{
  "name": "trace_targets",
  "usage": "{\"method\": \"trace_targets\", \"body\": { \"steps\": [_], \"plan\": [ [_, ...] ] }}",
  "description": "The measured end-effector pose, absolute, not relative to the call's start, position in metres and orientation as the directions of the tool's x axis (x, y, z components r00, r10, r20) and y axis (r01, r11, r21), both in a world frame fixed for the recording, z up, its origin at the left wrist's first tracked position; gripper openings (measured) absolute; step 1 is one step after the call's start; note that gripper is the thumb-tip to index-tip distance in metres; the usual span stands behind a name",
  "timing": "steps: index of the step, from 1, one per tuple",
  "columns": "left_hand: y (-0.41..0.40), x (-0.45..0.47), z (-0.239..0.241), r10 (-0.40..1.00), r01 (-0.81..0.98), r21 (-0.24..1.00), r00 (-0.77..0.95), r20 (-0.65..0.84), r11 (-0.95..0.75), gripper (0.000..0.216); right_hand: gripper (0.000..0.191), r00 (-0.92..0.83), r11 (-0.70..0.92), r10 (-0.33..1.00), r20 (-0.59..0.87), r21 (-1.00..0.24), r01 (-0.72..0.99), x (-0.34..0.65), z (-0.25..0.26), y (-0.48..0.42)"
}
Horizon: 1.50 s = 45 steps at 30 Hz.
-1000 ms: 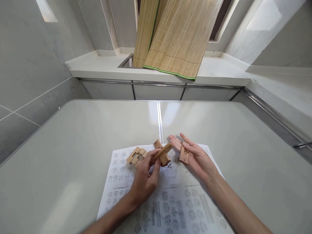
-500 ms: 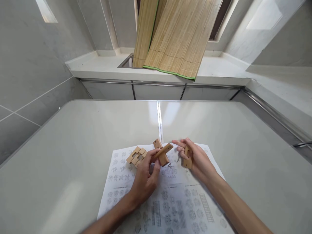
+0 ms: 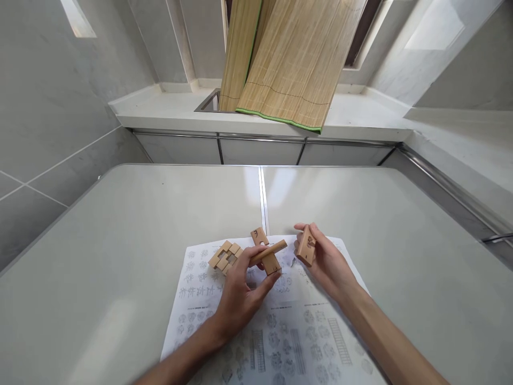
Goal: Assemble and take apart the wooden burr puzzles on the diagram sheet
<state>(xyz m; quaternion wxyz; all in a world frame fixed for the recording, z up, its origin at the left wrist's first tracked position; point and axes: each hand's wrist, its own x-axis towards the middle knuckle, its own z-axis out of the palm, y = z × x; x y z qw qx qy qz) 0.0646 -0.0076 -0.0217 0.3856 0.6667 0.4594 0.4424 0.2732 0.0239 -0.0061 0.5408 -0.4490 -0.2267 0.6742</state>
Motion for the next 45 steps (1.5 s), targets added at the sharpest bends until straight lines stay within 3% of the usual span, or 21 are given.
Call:
{"method": "trace_targets", "body": {
  "steps": [6, 14, 22, 31, 37, 45],
  "plan": [
    [-0.008, 0.065, -0.021, 0.955, 0.202, 0.946, 0.209, 0.212, -0.254, 0.038, 0.043, -0.157, -0.342, 0.939, -0.305, -0.792, -0.506, 0.268, -0.007, 0.024],
    [-0.004, 0.061, -0.025, 0.967, 0.028, 0.997, 0.247, 0.06, -0.069, 0.042, 0.039, -0.266, -0.383, 0.92, -0.287, -0.804, -0.456, 0.269, -0.012, 0.022],
    [-0.005, 0.061, -0.024, 0.95, 0.023, 0.999, 0.311, 0.016, -0.025, 0.041, 0.039, -0.285, -0.365, 0.92, -0.268, -0.849, -0.383, 0.269, -0.011, 0.02],
    [-0.002, 0.06, -0.022, 0.922, -0.167, 0.984, 0.386, 0.008, 0.061, 0.043, 0.04, -0.34, -0.355, 0.909, -0.242, -0.877, -0.325, 0.266, -0.008, 0.017],
    [-0.007, 0.062, -0.02, 0.918, -0.117, 0.993, 0.395, 0.047, 0.0, 0.046, 0.038, -0.449, -0.376, 0.867, -0.217, -0.876, -0.302, 0.265, -0.013, 0.015],
    [-0.009, 0.059, -0.013, 0.932, -0.063, 0.996, 0.361, -0.033, 0.06, 0.072, 0.035, -0.484, -0.37, 0.85, -0.207, -0.89, -0.268, 0.265, -0.019, 0.015]
  ]
}}
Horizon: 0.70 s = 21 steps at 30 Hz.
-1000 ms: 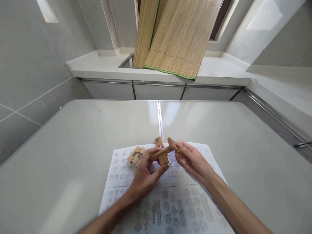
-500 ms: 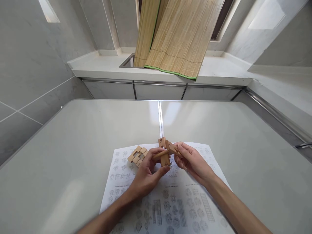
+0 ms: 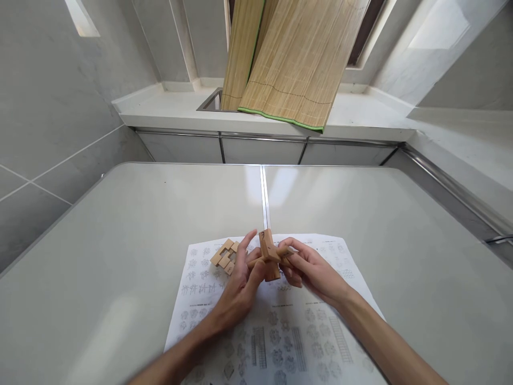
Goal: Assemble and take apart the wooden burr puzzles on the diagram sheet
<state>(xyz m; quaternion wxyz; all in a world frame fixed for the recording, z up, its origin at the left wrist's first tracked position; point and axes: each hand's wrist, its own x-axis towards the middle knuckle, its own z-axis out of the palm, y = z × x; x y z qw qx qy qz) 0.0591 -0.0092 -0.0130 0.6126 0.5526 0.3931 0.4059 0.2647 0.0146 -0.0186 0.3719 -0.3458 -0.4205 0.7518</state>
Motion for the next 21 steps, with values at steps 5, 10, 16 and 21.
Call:
{"method": "trace_targets", "body": {
  "steps": [5, 10, 16, 21],
  "plan": [
    [-0.008, 0.06, -0.016, 0.936, -0.053, 0.997, 0.35, -0.038, 0.06, 0.076, 0.032, -0.499, -0.381, 0.841, -0.209, -0.884, -0.271, 0.265, -0.02, 0.014],
    [-0.008, 0.059, -0.023, 0.952, 0.032, 0.999, 0.307, 0.007, -0.018, 0.073, 0.031, -0.525, -0.446, 0.816, -0.244, -0.843, -0.301, 0.259, -0.021, 0.012],
    [-0.011, 0.055, -0.019, 0.923, -0.01, 1.0, 0.384, 0.008, -0.004, 0.075, 0.033, -0.509, -0.474, 0.815, -0.277, -0.824, -0.311, 0.255, -0.025, 0.011],
    [-0.011, 0.054, -0.022, 0.911, -0.039, 0.999, 0.409, 0.05, -0.037, 0.082, 0.035, -0.501, -0.466, 0.821, -0.275, -0.83, -0.307, 0.254, -0.027, 0.011]
  ]
}}
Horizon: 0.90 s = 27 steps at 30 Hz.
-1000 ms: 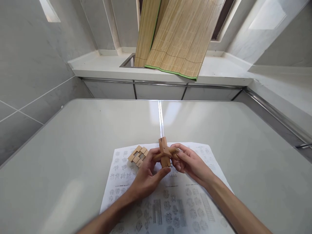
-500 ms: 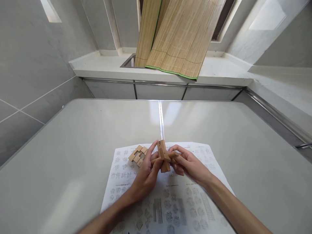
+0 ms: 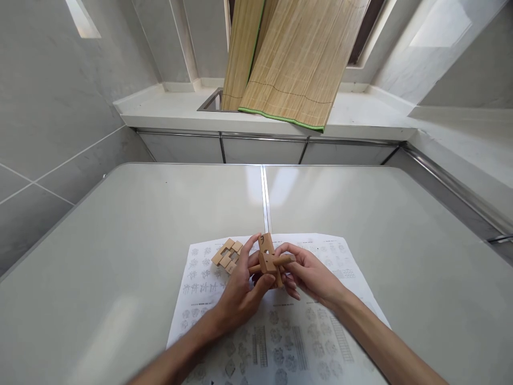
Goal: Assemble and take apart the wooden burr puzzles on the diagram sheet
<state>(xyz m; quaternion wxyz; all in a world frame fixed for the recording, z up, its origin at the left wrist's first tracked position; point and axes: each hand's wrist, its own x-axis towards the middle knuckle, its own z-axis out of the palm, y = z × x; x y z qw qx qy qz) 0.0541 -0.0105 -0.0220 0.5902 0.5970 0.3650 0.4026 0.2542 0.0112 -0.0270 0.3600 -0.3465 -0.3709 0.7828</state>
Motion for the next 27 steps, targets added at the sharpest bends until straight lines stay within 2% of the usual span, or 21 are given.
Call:
{"method": "trace_targets", "body": {
  "steps": [4, 10, 17, 23, 27],
  "plan": [
    [-0.0099, 0.055, -0.0234, 0.907, -0.016, 0.998, 0.416, 0.057, -0.055, 0.081, 0.035, -0.487, -0.429, 0.835, -0.255, -0.857, -0.287, 0.252, -0.0284, 0.0098],
    [-0.0108, 0.0569, -0.0231, 0.899, -0.079, 0.996, 0.434, 0.062, -0.03, 0.077, 0.037, -0.511, -0.441, 0.818, -0.263, -0.857, -0.266, 0.2516, -0.0301, 0.0091],
    [-0.01, 0.0552, -0.0184, 0.929, 0.054, 0.994, 0.364, 0.069, -0.095, 0.06, 0.034, -0.49, -0.429, 0.83, -0.268, -0.867, -0.253, 0.2538, -0.0276, 0.0095],
    [-0.009, 0.0562, -0.0184, 0.944, 0.066, 0.994, 0.325, 0.064, -0.09, 0.06, 0.034, -0.463, -0.424, 0.845, -0.267, -0.862, -0.278, 0.2553, -0.0289, 0.009],
    [-0.0077, 0.0586, -0.0233, 0.938, 0.078, 0.993, 0.341, 0.055, -0.087, 0.065, 0.038, -0.379, -0.394, 0.887, -0.262, -0.858, -0.329, 0.2584, -0.0253, 0.0129]
  ]
}}
